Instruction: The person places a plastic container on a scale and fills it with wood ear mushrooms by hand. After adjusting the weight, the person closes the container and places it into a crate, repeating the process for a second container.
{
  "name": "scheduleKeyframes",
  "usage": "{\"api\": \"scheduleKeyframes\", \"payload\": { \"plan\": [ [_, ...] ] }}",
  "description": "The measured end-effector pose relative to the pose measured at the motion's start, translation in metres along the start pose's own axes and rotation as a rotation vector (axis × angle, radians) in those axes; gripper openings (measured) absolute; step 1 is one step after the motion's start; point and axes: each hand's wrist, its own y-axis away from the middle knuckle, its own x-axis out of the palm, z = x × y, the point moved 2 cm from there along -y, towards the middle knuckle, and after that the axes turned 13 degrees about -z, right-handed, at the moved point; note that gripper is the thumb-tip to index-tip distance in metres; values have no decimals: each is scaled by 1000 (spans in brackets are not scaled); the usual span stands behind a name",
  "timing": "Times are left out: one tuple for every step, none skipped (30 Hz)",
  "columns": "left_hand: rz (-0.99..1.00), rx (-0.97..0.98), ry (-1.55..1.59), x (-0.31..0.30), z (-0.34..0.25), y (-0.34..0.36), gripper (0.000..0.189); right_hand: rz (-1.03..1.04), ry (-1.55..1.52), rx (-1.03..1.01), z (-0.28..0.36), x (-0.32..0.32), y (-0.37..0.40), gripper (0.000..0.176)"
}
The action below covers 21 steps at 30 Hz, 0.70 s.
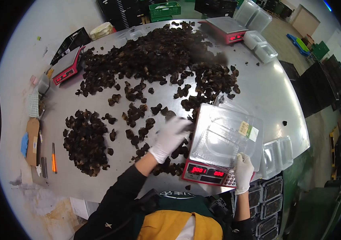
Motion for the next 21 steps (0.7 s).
{"api": "scheduleKeyframes", "payload": {
  "plan": [
    [29,112,-2,9,-23,-4,27,10,4,-4,2,4,2,29],
    [58,225,-6,22,-39,-6,29,18,0,-2,5,8,4,29],
    [161,287,-74,43,-46,-4,33,26,-5,0,8,13,6,28],
    [264,348,-143,61,-52,0,37,34,-10,2,10,16,6,28],
    [316,368,-140,71,-56,4,40,28,5,-18,9,20,4,27],
    [369,387,-135,73,-61,7,42,38,8,-19,6,21,2,27],
    [401,444,-157,72,-64,11,47,44,-4,-24,4,22,-1,27],
    [400,437,-161,70,-63,12,47,47,-17,-27,1,22,-3,27],
    [334,469,-49,63,-63,13,47,67,-86,-2,-1,22,-3,27],
    [268,496,64,52,-65,13,48,73,-81,2,2,21,-3,27],
    [229,400,130,37,-59,12,44,87,-67,20,8,18,-2,27],
    [197,335,92,17,-47,9,39,99,-57,36,12,18,-2,27],
    [59,230,10,2,-23,16,40,100,-84,74,10,17,-3,27],
    [-20,149,-93,-17,2,19,47,102,-85,74,11,17,-3,27],
    [-51,78,-258,-38,34,26,54,91,-38,62,13,16,-3,27],
    [-101,-19,-394,-60,51,36,63,79,8,51,15,15,-3,27],
    [-123,-74,-599,-71,93,60,72,98,11,72,18,14,-1,28],
    [-53,-201,-697,-83,117,75,78,95,12,80,16,15,-1,28],
    [3,-256,-725,-94,134,87,79,101,-5,75,13,14,-2,28],
    [10,-253,-723,-98,149,90,79,105,-23,68,12,15,-3,28],
    [26,-237,-718,-100,158,89,77,98,-22,75,13,16,-2,28]
  ]
}}
